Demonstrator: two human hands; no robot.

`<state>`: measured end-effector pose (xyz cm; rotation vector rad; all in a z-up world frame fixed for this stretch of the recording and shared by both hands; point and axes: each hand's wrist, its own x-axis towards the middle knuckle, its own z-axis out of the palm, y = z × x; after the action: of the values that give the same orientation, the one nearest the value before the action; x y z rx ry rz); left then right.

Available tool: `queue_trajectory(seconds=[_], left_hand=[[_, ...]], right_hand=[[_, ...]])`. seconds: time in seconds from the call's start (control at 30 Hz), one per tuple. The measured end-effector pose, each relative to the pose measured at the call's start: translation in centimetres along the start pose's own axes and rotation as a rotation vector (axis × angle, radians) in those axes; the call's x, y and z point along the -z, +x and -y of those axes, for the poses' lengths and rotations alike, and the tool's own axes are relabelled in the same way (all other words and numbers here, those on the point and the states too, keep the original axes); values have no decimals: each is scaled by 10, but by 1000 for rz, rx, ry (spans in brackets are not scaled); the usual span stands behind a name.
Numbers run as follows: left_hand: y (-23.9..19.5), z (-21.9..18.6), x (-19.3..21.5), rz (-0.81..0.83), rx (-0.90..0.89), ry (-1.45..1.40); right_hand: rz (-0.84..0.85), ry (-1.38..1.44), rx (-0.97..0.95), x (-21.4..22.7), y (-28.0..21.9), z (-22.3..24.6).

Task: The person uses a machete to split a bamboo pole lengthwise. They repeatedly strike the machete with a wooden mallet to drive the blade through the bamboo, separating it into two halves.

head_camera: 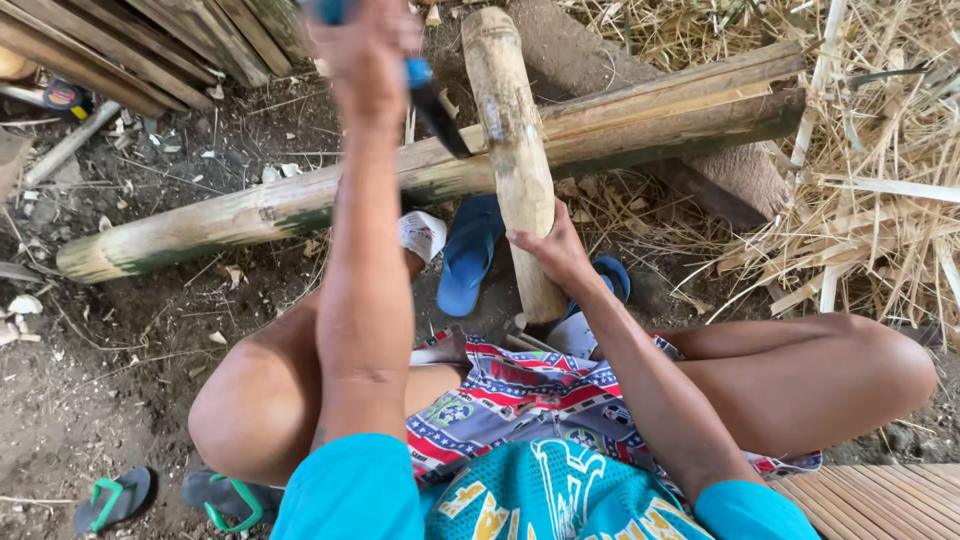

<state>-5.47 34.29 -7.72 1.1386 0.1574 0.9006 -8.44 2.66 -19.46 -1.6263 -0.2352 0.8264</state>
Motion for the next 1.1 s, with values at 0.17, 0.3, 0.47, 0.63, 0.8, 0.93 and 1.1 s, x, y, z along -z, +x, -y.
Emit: queue_trajectory(seconds=[0.17,0.3,0.47,0.63,0.8,0.93,1.1], left_hand=[[3,-51,110,-664,-166,-128],[-9,-58,66,-331,-138,-104],[-22,-102,-56,373,-320,21],[-26,-151,-133,415,-361,-69],[-87,-73,-213,349,-340,-59],[-131,-28,-254,535,-439,-96],[-166,-6,-293,914,-613,-101]], right_hand=[[-45,-126,29,14,-19,9],[-53,-182,-36,17,-25,19],[-41,-186,-51,41,-44,21],[-153,-103,16,68,-59,24],[-380,-5,43,112,-100,1],[-487,147,153,149,-126,-4],[-587,-66,357,177,-146,-28]])
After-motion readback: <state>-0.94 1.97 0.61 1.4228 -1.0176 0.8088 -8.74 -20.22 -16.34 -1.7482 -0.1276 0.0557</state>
